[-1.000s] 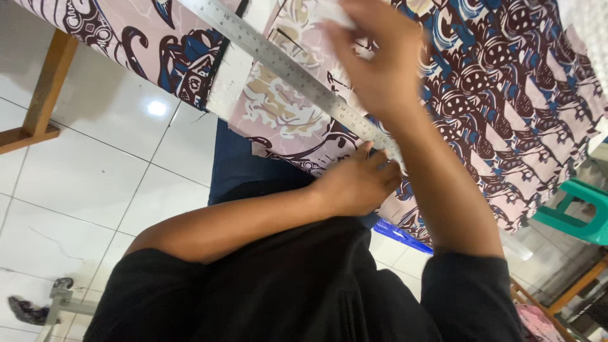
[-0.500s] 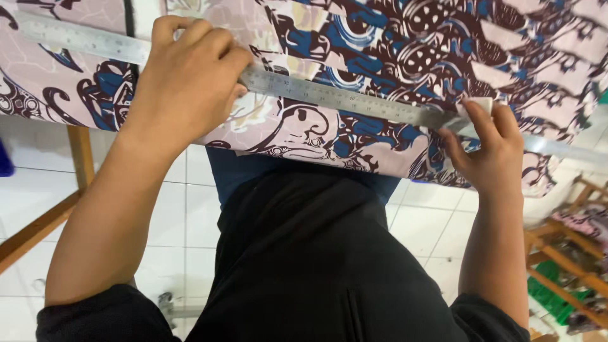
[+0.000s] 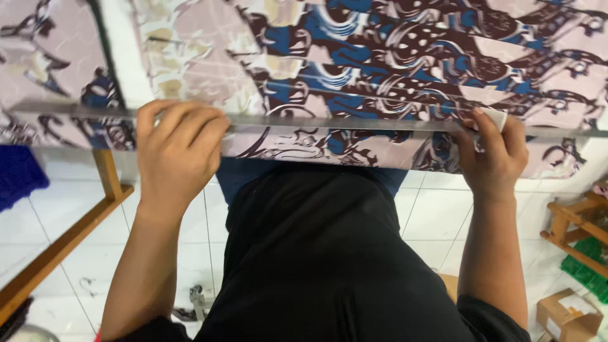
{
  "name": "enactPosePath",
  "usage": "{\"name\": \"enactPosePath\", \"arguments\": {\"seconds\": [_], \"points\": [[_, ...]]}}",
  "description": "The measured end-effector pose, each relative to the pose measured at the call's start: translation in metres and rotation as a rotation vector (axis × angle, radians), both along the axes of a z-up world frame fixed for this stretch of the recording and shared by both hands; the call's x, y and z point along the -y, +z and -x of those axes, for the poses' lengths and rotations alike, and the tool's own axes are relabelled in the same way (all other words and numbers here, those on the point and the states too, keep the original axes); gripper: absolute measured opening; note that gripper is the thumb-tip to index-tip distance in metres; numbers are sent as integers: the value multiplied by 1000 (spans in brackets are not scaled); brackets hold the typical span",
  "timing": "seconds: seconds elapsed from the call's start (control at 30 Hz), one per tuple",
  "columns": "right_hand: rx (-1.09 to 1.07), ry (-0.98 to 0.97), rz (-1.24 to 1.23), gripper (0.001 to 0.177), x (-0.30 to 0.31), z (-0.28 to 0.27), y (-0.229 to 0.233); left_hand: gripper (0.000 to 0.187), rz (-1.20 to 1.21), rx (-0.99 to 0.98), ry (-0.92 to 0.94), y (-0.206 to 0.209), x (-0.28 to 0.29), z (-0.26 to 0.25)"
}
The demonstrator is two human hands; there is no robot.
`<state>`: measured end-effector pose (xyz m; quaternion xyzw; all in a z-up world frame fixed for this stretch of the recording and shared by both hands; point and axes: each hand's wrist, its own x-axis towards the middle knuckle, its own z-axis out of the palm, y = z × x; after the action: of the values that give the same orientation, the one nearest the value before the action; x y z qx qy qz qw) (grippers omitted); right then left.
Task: The person measures a patterned fabric laid on a table using a metal ruler and marks it with a white chalk-like tool. They repeatedly reposition the ruler and make marks along the fabric's length.
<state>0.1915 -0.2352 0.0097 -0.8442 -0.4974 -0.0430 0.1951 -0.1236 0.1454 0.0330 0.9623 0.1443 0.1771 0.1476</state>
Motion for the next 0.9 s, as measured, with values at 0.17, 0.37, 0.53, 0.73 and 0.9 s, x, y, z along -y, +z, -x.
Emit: {"name": "enactPosePath", "arguments": {"seconds": [0.17,0.37,0.53,0.73,0.9], "points": [[-39,-21,-6,45,7,4,3,11,79,-53,2,-5,1,-1],[-69,-78,-27,47,7,12,13,9,73,-107,-29,-18,-2,3],[-84,-64,-56,52,1,11,14,8,56,-138,-48,-35,-6,14],[36,-31,-57,58,4,3,16,4,21,-185,-32,-54,-13,32],[94,-53,-69,61,13,-1,14,7,3,-211,-44,-62,-21,36]]}}
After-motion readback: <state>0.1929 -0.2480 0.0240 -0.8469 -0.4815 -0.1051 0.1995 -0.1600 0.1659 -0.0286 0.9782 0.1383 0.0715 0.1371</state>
